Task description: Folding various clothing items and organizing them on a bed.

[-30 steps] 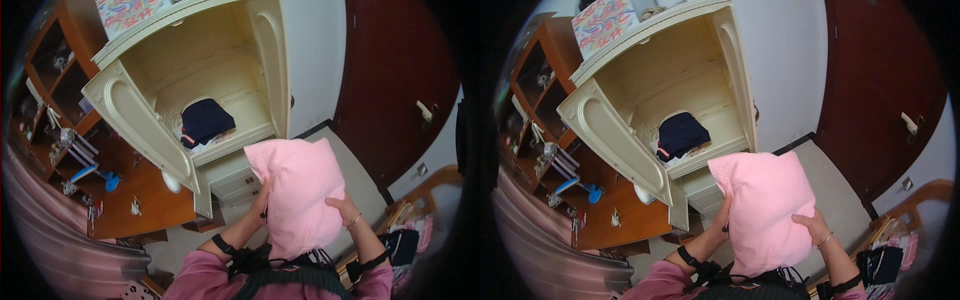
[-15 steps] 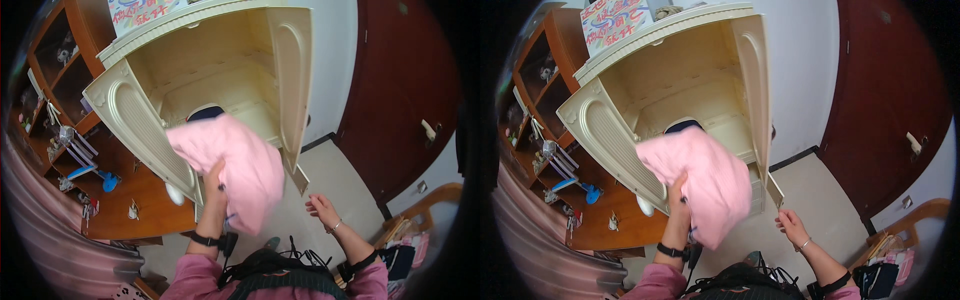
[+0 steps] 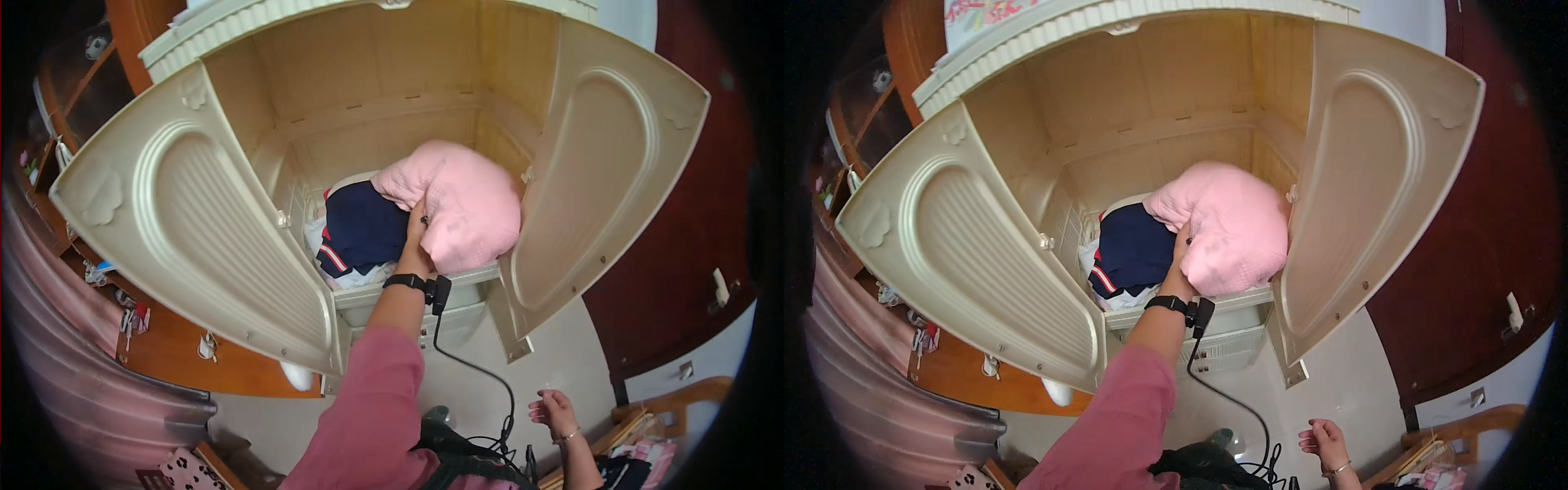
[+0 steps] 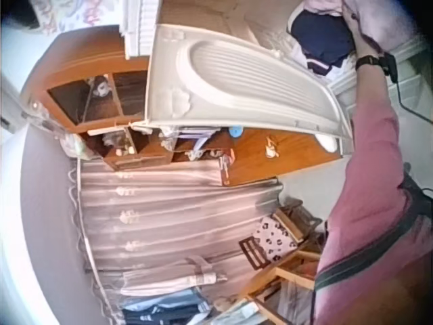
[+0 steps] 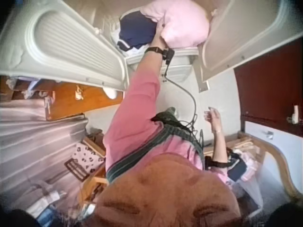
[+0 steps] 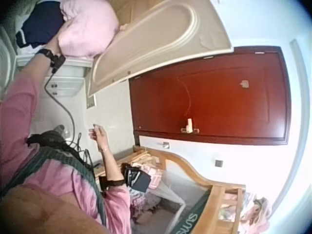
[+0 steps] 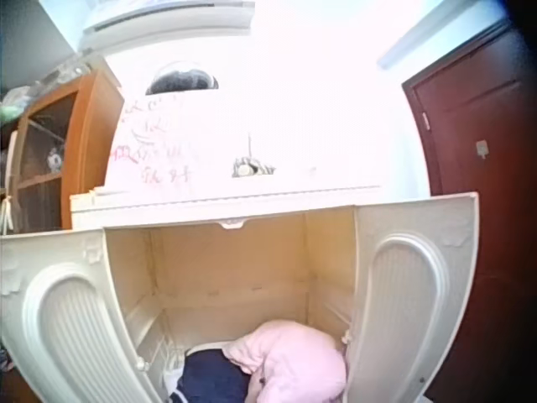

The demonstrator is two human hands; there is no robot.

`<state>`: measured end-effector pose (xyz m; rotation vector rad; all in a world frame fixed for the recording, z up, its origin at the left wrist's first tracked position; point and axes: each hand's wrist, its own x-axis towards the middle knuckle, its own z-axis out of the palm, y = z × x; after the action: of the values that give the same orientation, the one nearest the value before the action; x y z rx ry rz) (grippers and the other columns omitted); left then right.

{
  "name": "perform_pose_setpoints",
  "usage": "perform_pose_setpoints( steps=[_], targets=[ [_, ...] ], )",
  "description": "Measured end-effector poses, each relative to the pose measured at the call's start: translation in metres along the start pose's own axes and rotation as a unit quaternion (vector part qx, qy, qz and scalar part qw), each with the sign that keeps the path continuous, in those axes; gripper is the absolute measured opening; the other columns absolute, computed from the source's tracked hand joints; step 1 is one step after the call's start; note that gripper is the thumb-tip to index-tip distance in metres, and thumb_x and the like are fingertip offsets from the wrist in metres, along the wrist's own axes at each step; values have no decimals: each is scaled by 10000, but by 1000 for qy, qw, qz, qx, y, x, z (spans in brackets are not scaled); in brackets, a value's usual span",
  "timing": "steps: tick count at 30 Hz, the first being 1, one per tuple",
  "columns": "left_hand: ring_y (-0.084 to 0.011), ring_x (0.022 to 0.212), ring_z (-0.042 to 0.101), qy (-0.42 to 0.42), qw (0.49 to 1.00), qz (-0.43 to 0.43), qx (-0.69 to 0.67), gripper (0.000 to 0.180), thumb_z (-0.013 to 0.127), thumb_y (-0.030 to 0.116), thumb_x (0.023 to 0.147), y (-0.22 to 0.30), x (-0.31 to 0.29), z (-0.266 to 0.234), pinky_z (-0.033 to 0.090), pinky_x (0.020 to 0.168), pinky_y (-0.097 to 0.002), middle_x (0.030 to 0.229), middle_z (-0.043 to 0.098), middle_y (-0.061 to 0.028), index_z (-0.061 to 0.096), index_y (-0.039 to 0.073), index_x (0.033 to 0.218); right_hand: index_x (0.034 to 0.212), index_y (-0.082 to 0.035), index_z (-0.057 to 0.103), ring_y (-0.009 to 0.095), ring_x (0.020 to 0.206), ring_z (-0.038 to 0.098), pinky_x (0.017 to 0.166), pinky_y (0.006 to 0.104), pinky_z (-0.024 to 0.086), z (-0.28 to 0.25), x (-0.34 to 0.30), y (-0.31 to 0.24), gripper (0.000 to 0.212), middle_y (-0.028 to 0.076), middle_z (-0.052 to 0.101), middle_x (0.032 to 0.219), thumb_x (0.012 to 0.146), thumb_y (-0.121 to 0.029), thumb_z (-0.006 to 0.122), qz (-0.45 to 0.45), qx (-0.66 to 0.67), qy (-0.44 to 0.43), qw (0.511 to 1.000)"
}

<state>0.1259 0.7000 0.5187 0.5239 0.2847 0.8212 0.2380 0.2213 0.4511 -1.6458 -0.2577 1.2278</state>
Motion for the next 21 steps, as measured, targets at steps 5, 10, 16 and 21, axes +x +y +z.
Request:
perform_pose_setpoints(
  steps=[5, 10, 16, 21],
  targets=[
    [-256, 918, 596, 139, 989, -44, -32, 389, 400, 325, 913, -20, 44, -114, 494, 815, -425, 1018, 615, -127, 555, 21, 1099, 1072, -29, 499, 177, 636, 619, 561, 269, 517, -5, 10, 9, 258, 116, 633, 825, 917, -235, 491, 36, -5, -23, 999],
    [-175, 992, 512, 340, 867, 226, 285, 620, 679, 136, 780, -64, -24, -58, 440, 825, -312, 1077, 538, -132, 313, -12, 1259, 1062, -26, 510, 179, 648, 624, 570, 270, 520, -19, 15, 20, 228, 115, 634, 831, 911, -196, 498, 42, -13, 1, 999],
    [-191, 925, 489, 451, 823, 337, 73, 811, 747, 105, 713, -19, -95, -68, 414, 829, -296, 1103, 467, -148, 218, -58, 1306, 1065, -14, 513, 172, 675, 628, 589, 264, 521, 4, 35, 17, 220, 111, 636, 860, 906, -165, 504, 50, -39, -62, 996],
    [-295, 913, 492, 471, 651, 433, 409, 695, 744, 132, 676, 26, -71, -67, 390, 849, -387, 1026, 521, -190, 392, -7, 1259, 1093, -2, 510, 199, 686, 630, 610, 296, 532, 22, 41, 15, 229, 128, 633, 864, 905, -132, 492, 49, -70, -113, 990]
  ],
)
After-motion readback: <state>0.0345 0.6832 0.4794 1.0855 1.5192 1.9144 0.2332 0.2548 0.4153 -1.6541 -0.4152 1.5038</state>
